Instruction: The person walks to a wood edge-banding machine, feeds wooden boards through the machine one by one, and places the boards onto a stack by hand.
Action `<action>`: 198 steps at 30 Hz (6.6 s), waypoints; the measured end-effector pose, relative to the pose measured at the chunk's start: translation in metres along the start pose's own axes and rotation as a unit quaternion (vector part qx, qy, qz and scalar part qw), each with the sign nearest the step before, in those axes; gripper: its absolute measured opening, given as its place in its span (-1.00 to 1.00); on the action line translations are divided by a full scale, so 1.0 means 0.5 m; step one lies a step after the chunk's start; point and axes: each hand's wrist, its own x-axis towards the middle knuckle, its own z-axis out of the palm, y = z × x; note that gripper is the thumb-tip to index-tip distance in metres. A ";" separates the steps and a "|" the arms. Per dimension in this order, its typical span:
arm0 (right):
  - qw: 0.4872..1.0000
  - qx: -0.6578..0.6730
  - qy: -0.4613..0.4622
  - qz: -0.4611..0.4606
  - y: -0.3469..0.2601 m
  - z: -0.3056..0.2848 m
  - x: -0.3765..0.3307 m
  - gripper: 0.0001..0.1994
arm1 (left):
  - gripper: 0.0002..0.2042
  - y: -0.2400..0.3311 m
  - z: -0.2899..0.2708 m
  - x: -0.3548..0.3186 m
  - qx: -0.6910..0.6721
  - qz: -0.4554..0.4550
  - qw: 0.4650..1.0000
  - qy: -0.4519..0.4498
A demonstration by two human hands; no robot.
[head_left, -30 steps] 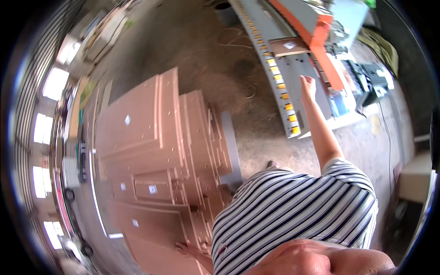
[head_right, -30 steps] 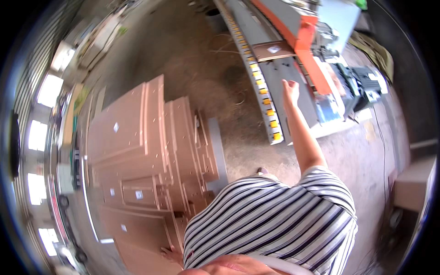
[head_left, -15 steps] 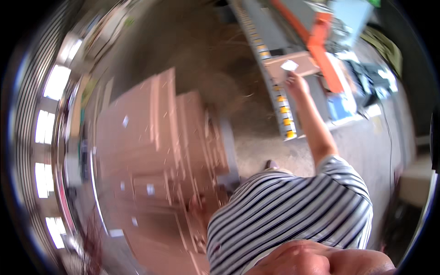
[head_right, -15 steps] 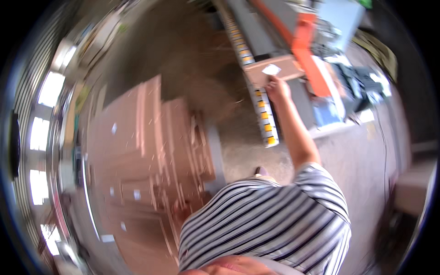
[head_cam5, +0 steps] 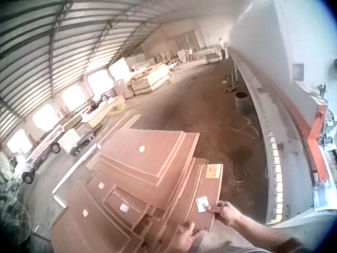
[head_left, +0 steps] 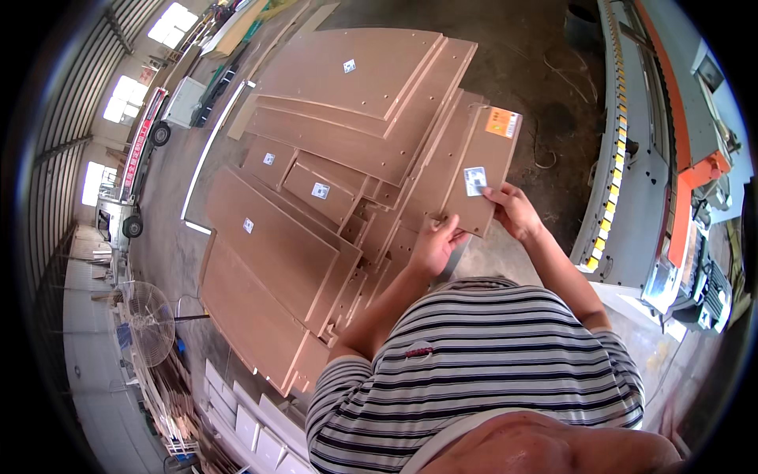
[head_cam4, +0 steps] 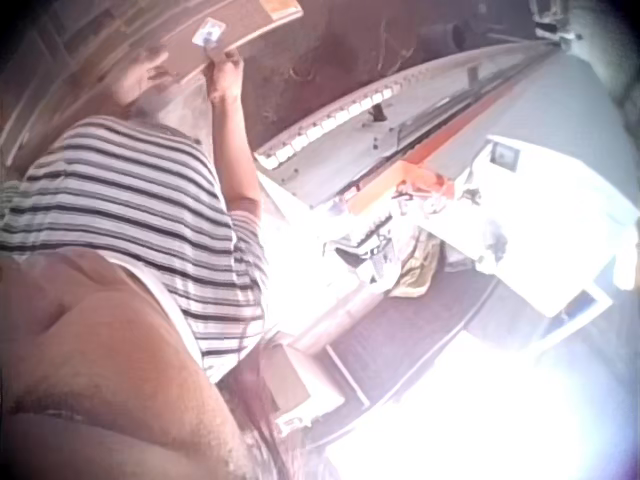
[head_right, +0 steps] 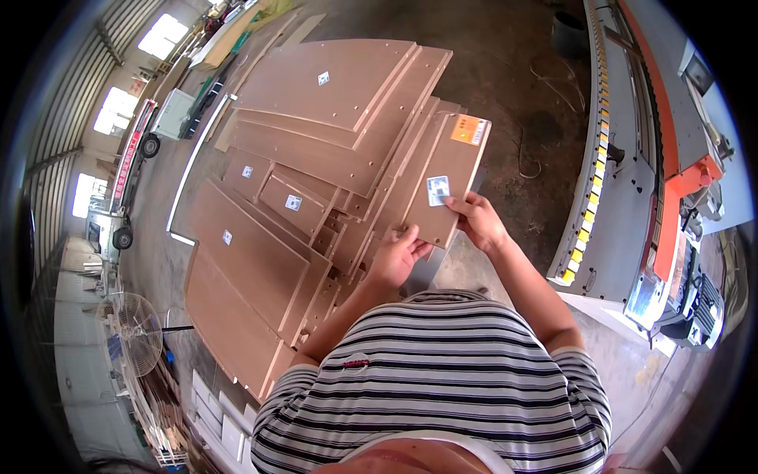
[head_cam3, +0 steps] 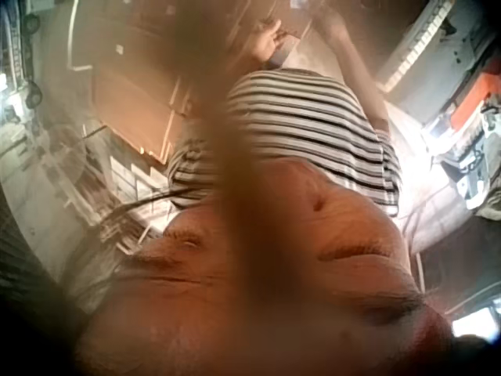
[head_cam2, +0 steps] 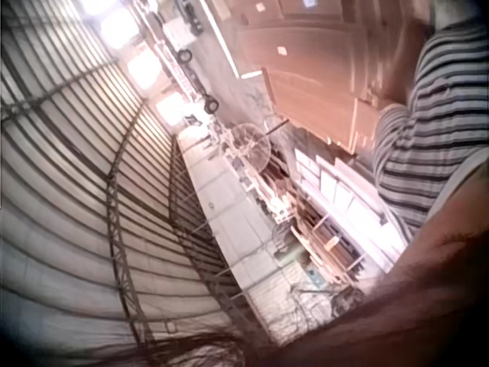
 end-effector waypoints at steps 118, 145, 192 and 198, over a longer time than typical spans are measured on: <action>0.739 -0.611 0.052 -0.280 0.053 0.105 0.368 -0.09 | -0.74 -0.124 -0.392 -0.091 0.144 -0.134 0.970 0.141; 0.700 -0.685 0.007 -0.203 -0.002 -0.116 0.052 -0.64 | -0.74 -0.192 -0.395 -0.101 0.145 -0.196 0.964 0.103; 0.665 -0.561 0.479 -0.115 -0.047 -0.395 -0.217 -0.23 | -0.41 0.447 0.318 -0.324 0.208 0.733 0.560 -0.326; 0.669 -0.553 0.483 -0.114 -0.048 -0.391 -0.220 -0.24 | -0.41 0.427 0.310 -0.329 0.235 0.830 0.441 -0.248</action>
